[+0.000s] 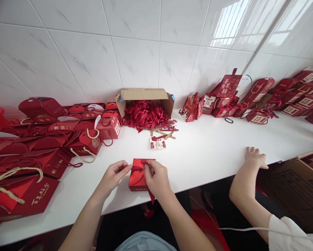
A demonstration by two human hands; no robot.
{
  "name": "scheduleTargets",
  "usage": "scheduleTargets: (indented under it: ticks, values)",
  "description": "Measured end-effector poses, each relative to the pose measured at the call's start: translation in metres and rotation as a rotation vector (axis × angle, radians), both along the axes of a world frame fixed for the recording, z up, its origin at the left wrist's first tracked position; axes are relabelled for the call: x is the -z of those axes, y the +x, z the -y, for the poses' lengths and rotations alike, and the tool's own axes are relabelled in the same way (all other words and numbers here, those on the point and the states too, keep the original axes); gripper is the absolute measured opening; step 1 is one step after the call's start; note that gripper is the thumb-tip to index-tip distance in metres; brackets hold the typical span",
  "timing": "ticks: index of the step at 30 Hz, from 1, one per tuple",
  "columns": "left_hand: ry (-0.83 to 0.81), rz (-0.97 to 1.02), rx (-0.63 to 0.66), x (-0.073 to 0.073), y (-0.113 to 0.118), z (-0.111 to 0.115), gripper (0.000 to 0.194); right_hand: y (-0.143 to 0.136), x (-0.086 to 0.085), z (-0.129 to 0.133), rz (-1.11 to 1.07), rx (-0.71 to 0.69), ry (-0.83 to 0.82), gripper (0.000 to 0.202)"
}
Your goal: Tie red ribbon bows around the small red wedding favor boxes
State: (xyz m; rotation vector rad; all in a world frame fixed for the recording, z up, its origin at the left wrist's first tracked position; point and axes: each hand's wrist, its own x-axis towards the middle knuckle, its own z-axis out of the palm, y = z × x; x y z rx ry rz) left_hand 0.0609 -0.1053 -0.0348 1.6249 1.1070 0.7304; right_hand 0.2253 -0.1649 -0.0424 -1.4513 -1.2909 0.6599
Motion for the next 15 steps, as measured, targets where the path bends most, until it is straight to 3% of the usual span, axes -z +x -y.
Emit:
scheduleTargets:
  ticks: [3, 6, 9, 13, 15]
  values:
    - [0.147, -0.028, 0.041, -0.019, -0.003, 0.007, 0.026, -0.004, -0.001, -0.004, 0.024, 0.034, -0.049, 0.023]
    - [0.423, -0.188, 0.174, -0.038, -0.004, 0.009, 0.012, -0.004, -0.005, -0.005, 0.083, -0.005, -0.033, 0.021]
    - [0.687, -0.363, 0.305, -0.054, -0.001, 0.004, 0.023, 0.000, -0.008, -0.003, 0.150, -0.136, 0.046, 0.021]
    - [0.843, -0.430, 0.415, -0.060, 0.015, -0.010, 0.031, 0.002, -0.006, 0.000, 0.161, -0.237, 0.095, 0.012]
    - [0.888, -0.388, 0.325, -0.054, 0.023, -0.016, 0.026, 0.002, -0.003, 0.000, 0.139, -0.201, 0.091, 0.019]
